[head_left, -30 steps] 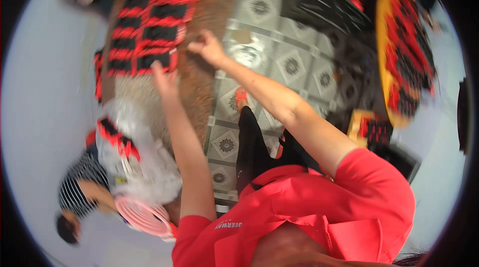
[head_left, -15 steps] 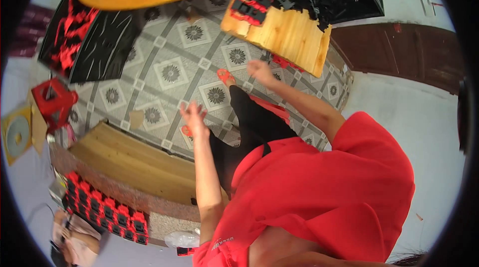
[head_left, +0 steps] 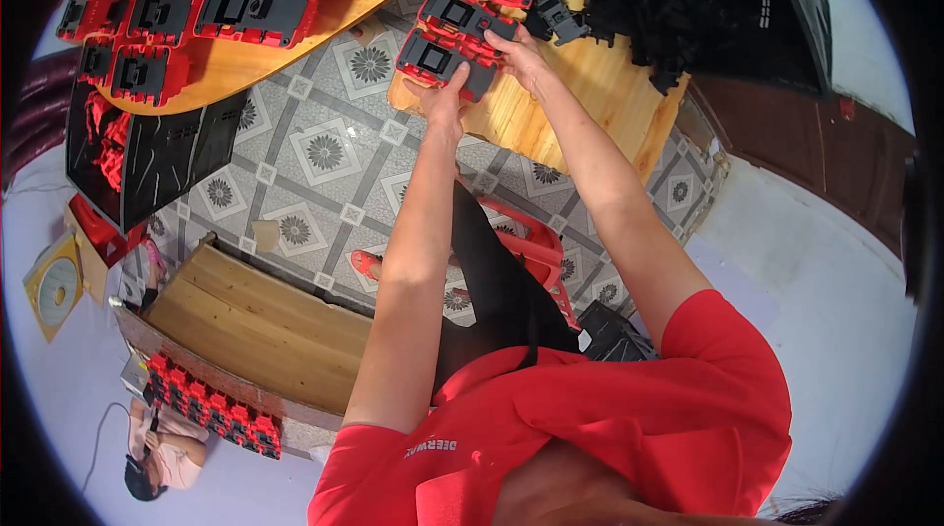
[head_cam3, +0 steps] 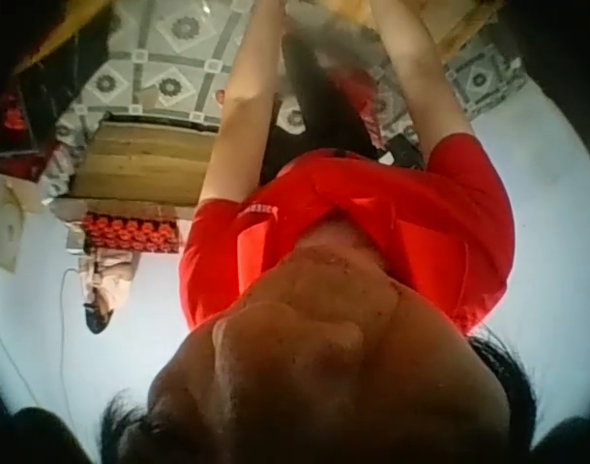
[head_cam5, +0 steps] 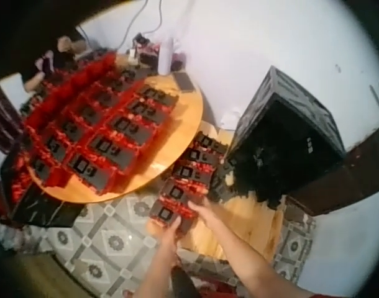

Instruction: The person assembles plastic casings by snapping black plastic components into red shells by hand, then transfers the assembled units to another table.

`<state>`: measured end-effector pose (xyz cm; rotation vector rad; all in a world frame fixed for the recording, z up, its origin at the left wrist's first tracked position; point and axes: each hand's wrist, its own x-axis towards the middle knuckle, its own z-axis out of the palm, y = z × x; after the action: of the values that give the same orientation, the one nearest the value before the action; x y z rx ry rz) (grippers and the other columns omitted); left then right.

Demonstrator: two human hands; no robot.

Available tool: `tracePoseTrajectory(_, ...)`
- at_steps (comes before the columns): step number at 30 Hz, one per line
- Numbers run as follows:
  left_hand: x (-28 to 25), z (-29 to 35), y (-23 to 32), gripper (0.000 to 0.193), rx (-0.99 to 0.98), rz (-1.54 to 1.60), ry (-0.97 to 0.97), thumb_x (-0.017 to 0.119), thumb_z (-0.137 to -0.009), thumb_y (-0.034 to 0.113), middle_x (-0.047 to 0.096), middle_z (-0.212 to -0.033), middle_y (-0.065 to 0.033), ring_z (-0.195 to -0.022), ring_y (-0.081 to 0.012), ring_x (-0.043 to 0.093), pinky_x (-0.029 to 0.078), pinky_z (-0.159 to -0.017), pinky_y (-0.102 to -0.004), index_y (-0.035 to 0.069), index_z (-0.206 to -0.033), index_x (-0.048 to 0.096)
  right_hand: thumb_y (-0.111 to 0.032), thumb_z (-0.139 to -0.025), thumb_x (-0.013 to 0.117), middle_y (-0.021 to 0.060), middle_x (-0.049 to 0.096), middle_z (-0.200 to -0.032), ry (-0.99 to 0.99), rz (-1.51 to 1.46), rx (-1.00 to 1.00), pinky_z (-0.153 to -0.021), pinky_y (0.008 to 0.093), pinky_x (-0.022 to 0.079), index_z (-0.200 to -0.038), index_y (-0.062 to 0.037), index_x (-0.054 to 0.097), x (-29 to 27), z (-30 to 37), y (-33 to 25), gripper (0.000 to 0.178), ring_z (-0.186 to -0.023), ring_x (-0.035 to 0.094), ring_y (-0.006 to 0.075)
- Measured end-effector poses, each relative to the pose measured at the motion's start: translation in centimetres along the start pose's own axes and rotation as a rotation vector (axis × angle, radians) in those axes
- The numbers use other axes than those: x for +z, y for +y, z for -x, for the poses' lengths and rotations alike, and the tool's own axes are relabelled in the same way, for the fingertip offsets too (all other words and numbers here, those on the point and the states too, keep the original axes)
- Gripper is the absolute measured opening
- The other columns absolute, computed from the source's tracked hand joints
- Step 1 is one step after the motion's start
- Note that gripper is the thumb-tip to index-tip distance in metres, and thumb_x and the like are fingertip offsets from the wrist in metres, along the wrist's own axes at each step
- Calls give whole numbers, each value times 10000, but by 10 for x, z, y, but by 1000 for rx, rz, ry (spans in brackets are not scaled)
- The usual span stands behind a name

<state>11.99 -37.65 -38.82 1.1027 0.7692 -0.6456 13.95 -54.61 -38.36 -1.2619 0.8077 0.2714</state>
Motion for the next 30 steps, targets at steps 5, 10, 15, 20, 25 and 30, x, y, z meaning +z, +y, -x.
tracePoseTrajectory(5,-9,-10,-2,1161,185,142,-134,870,-678,196,467,-1348,-127,-1120,-311,562,509,-838,-543,239,-1477,30,-149,-732,828,85,603,-1188,-79,-81,-166,-872,377,506,-1284,-101,474,7,-5,10,657,-1046,620,214)
tracePoseTrajectory(10,-73,71,-9,1091,351,348,-130,827,-690,48,462,-1367,-95,-1248,-220,461,389,-1057,-374,104,-1493,90,-56,-848,700,91,584,-1206,-157,35,-147,-908,359,514,-1278,-48,464,44,65,36,491,-1082,605,206)
tracePoseTrajectory(15,-213,197,-24,1103,372,498,54,780,-745,0,432,-1398,-96,-1271,-202,444,384,-1060,-357,135,-1521,9,20,-841,668,96,575,-1204,-466,131,-81,-906,346,506,-1286,-23,453,152,180,82,497,-1064,594,197)
tracePoseTrajectory(20,-376,340,-73,995,693,648,422,765,-744,-21,502,-1320,-86,-1199,-208,525,449,-1007,-382,141,-1499,137,31,-791,725,70,632,-1102,-762,334,53,-850,290,513,-1273,-47,482,303,305,173,545,-967,630,149)
tracePoseTrajectory(25,-547,473,-139,879,809,858,999,720,-792,15,482,-1295,-97,-1126,-223,560,515,-884,-406,122,-1457,156,-92,-786,774,73,652,-1065,-1113,637,177,-793,270,518,-1253,-47,496,427,434,279,545,-911,647,134)
tracePoseTrajectory(30,-774,550,-205,761,948,1030,1335,782,-790,133,554,-1174,-91,-962,-203,631,570,-654,-360,104,-1360,279,-193,-751,819,70,650,-1002,-1342,804,216,-707,273,509,-1209,-37,524,529,565,404,567,-847,636,130)
